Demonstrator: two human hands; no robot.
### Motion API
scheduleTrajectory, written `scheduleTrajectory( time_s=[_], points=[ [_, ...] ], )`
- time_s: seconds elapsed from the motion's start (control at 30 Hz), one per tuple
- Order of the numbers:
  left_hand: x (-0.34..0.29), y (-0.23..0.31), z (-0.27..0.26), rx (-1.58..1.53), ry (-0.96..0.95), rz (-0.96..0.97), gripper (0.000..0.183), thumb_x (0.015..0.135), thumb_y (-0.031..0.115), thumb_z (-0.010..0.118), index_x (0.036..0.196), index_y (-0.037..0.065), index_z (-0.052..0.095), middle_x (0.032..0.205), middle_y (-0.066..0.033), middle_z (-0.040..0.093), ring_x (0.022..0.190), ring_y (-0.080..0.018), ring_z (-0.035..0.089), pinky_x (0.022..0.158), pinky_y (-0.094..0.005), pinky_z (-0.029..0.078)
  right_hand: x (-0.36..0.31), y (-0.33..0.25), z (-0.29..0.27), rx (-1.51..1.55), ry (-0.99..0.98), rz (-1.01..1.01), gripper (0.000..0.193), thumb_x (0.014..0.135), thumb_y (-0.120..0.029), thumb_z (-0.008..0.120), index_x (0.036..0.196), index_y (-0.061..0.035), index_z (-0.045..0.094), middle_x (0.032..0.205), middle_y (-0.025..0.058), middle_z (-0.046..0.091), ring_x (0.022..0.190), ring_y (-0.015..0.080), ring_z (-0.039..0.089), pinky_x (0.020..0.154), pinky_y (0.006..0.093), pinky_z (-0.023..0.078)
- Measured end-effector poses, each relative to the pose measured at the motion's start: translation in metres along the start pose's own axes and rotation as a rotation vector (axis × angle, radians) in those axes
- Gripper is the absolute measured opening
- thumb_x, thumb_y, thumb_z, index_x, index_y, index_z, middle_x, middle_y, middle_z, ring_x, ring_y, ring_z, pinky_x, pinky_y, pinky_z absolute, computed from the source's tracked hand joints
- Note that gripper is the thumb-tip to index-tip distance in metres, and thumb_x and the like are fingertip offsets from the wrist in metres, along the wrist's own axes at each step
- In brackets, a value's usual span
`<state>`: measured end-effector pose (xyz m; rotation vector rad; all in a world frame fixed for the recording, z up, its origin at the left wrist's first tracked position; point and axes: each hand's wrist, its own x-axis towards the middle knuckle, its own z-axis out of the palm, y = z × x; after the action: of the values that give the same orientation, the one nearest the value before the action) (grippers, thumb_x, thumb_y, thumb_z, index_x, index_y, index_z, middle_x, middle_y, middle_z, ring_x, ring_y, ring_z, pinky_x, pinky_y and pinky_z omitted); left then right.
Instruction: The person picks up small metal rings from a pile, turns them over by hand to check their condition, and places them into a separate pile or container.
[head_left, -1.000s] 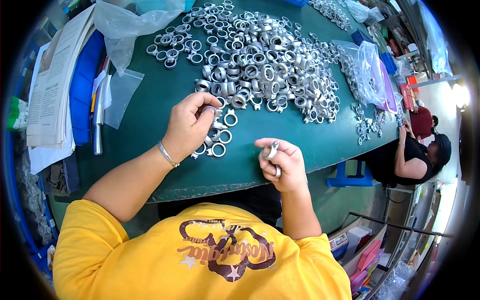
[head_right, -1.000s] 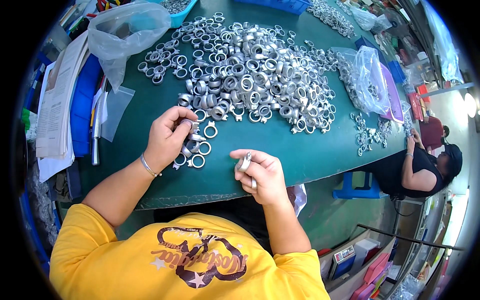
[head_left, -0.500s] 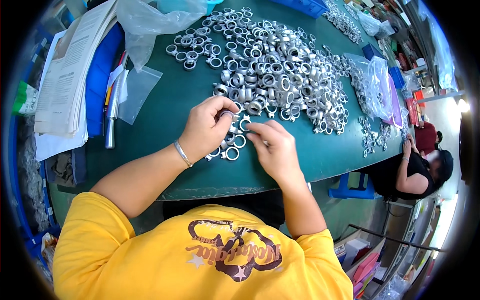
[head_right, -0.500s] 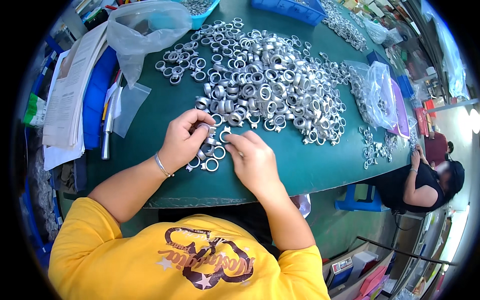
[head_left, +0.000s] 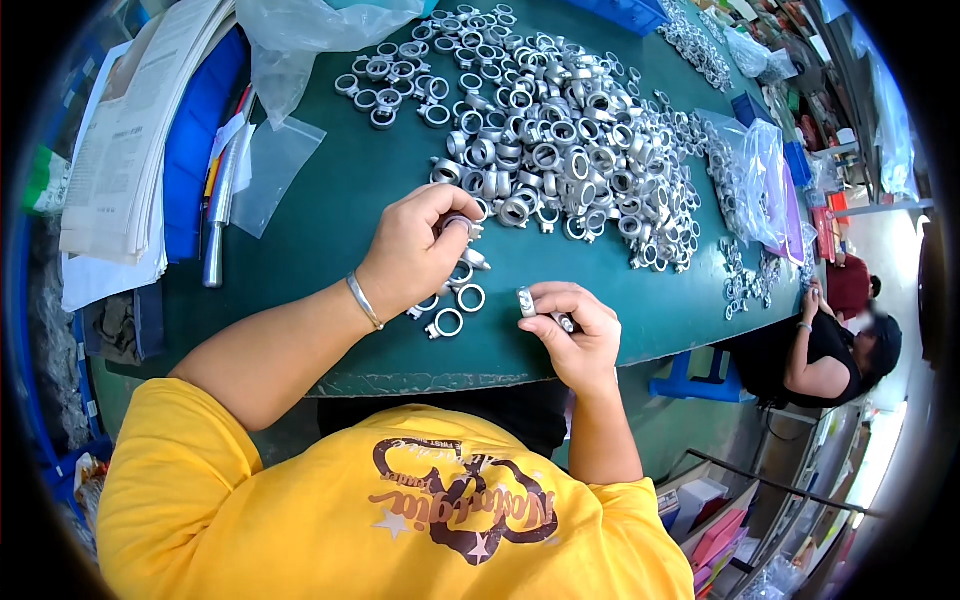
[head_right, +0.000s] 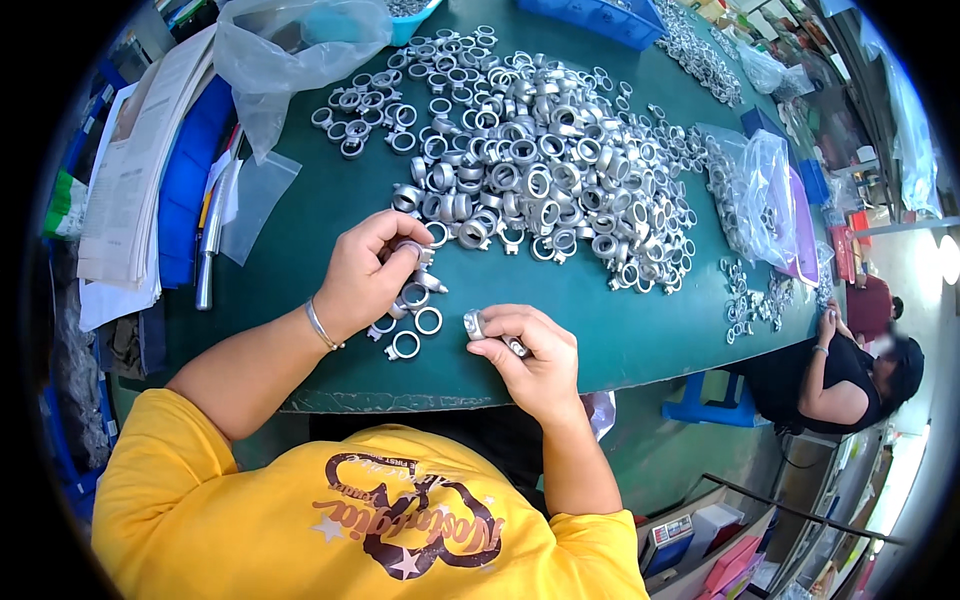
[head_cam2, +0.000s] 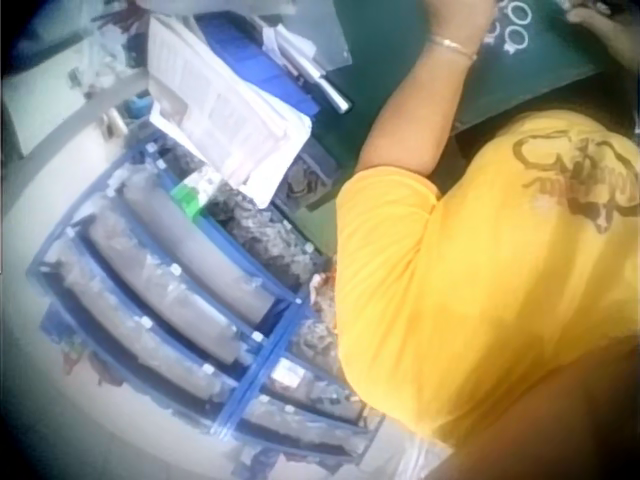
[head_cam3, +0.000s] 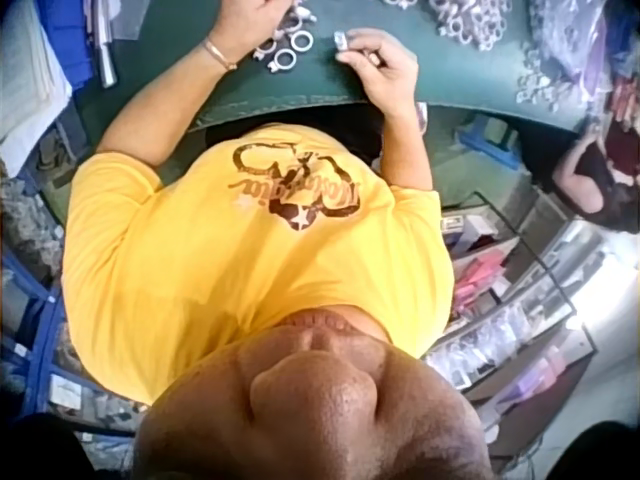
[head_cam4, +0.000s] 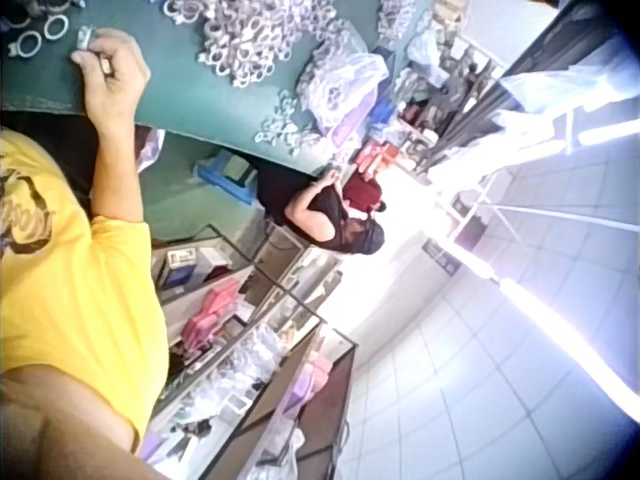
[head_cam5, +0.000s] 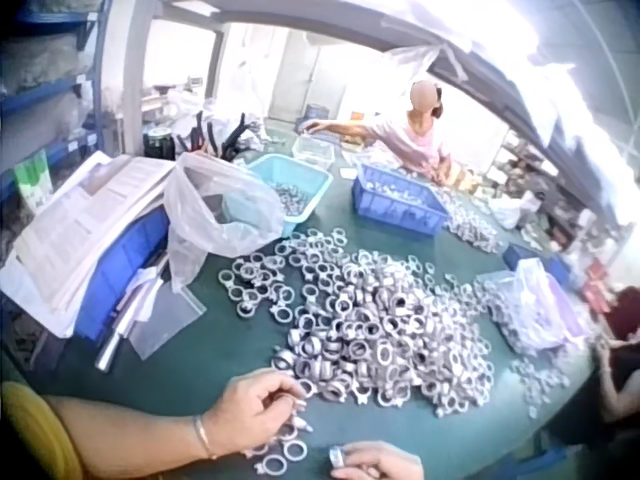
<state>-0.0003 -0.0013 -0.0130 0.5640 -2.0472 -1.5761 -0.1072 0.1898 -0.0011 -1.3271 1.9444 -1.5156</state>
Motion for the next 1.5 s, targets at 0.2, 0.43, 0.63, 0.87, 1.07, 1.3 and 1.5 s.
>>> scheduleTrajectory(
  time_s=[0.2, 0.43, 0.63, 0.87, 1.07, 1.3, 1.5],
  points=[
    [0.0, -0.003, -0.002, 0.005, 0.004, 0.001, 0.012, 0.085, -0.004, 0.052, 0.092, 0.001, 0.061, 0.082, -0.0022, 0.062, 0.071, -0.0066, 0.059, 0.064, -0.021, 0.048, -0.012, -0.005, 0.005, 0.539, 0.062, 0.36, 0.017, 0.089, -0.004, 0.06, 0.104, 0.0039, 0.06, 0.087, 0.0134, 0.068, 0.059, 0.0073, 0.053, 0.051, 0.0189, 0.042],
    [0.0, -0.002, 0.001, -0.013, 0.005, 0.015, 0.013, 0.085, -0.003, 0.052, 0.093, 0.001, 0.061, 0.08, -0.0019, 0.062, 0.069, -0.006, 0.058, 0.063, -0.0206, 0.048, -0.015, -0.003, 0.001, 0.863, 0.004, 0.459, 0.022, 0.093, -0.008, 0.046, 0.107, 0.0043, 0.058, 0.079, 0.0169, 0.066, 0.045, 0.0088, 0.045, 0.038, 0.0189, 0.03],
    [0.001, -0.002, 0.001, -0.011, -0.007, 0.008, 0.013, 0.085, -0.003, 0.052, 0.094, 0.0, 0.062, 0.082, -0.0024, 0.062, 0.071, -0.0064, 0.058, 0.064, -0.0207, 0.048, -0.019, -0.008, -0.006, 0.899, 0.032, 0.525, 0.021, 0.091, -0.008, 0.049, 0.105, 0.0037, 0.059, 0.076, 0.0159, 0.066, 0.044, 0.0086, 0.044, 0.038, 0.0194, 0.03],
    [0.0, 0.0, -0.001, -0.066, 0.009, -0.052, 0.013, 0.087, -0.003, 0.053, 0.096, 0.0, 0.061, 0.083, -0.002, 0.063, 0.074, -0.0068, 0.06, 0.068, -0.0202, 0.049, -0.085, -0.004, -0.096, 0.398, -0.339, 0.614, 0.018, 0.082, 0.0, 0.055, 0.095, 0.0025, 0.067, 0.076, 0.0101, 0.068, 0.054, 0.0087, 0.056, 0.049, 0.0209, 0.045],
    [0.0, 0.005, 0.0, 0.115, 0.1, 0.235, 0.016, 0.08, -0.006, 0.06, 0.092, 0.001, 0.067, 0.098, -0.0045, 0.056, 0.072, -0.0072, 0.054, 0.063, -0.0191, 0.044, -0.159, 0.066, -0.103, -0.076, 0.129, 1.036, 0.02, 0.082, -0.007, 0.059, 0.097, 0.0034, 0.067, 0.079, 0.008, 0.067, 0.059, 0.0128, 0.06, 0.054, 0.0273, 0.048],
    [-0.001, 0.001, 0.001, -0.131, 0.053, 0.126, 0.016, 0.079, -0.009, 0.066, 0.094, -0.004, 0.065, 0.097, -0.005, 0.056, 0.083, -0.0116, 0.062, 0.074, -0.0208, 0.052, -0.115, 0.01, -0.096, -0.441, 0.021, 0.723, 0.014, 0.078, -0.01, 0.067, 0.077, 0.004, 0.065, 0.062, 0.0113, 0.061, 0.054, 0.0183, 0.058, 0.054, 0.0301, 0.047],
    [-0.005, -0.002, 0.004, -0.289, -0.068, 0.223, 0.023, 0.077, -0.011, 0.068, 0.096, -0.002, 0.057, 0.099, -0.0075, 0.056, 0.085, -0.0122, 0.062, 0.075, -0.0236, 0.053, -0.023, -0.027, -0.016, -0.149, 0.119, 0.051, 0.018, 0.076, -0.004, 0.072, 0.093, -0.0011, 0.066, 0.081, 0.0085, 0.062, 0.065, 0.0154, 0.06, 0.057, 0.0257, 0.048]
  ],
)
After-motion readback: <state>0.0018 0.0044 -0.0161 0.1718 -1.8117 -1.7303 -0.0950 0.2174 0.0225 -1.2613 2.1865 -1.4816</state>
